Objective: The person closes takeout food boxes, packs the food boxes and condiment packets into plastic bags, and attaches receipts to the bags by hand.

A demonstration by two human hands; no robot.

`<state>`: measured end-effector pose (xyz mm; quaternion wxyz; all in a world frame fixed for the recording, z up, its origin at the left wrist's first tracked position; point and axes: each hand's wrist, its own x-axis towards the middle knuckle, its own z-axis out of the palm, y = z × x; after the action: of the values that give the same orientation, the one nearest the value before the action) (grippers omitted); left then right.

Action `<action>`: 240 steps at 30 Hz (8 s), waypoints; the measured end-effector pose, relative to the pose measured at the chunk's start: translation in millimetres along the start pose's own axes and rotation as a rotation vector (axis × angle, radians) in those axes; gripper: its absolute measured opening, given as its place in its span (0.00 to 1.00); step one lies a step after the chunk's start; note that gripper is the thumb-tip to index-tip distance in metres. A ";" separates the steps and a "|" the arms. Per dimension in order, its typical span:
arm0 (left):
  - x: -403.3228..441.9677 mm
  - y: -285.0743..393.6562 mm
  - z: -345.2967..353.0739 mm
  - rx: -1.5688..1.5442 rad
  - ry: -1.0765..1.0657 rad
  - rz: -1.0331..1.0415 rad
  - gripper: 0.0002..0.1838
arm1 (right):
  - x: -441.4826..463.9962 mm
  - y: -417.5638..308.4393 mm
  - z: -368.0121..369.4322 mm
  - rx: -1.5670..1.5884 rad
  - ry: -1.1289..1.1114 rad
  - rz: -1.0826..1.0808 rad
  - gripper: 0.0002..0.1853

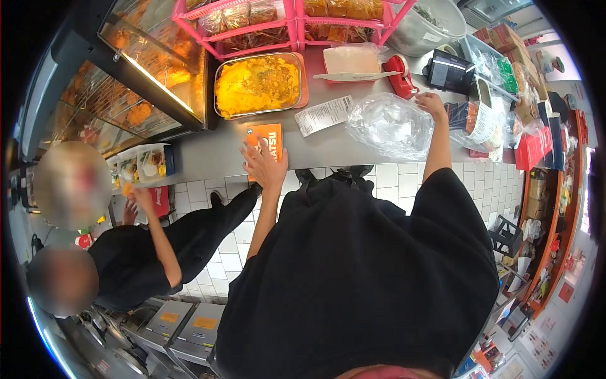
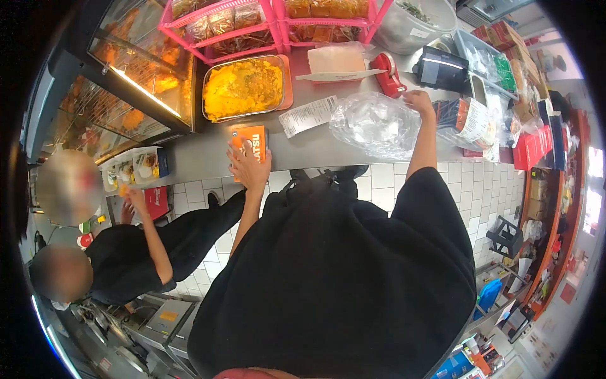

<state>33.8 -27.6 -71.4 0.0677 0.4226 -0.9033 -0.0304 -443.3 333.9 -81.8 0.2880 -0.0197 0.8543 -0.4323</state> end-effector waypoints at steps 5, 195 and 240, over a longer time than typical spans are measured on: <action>-0.3 4.4 0.2 0.042 -0.069 0.082 0.49 | -30.3 -12.4 16.5 -0.559 0.621 -0.301 0.14; -0.9 206.2 70.4 -1.056 -0.357 0.127 0.16 | -200.9 -0.3 189.3 1.160 0.314 0.416 0.37; -12.2 118.4 2.2 -0.225 0.043 0.083 0.49 | -223.4 -160.6 139.5 0.149 -0.715 -0.385 0.25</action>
<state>-48.7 57.7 -61.5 0.1354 0.3751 -0.9092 -0.1197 -220.8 195.1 80.6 0.4810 -0.3071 0.6475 -0.5051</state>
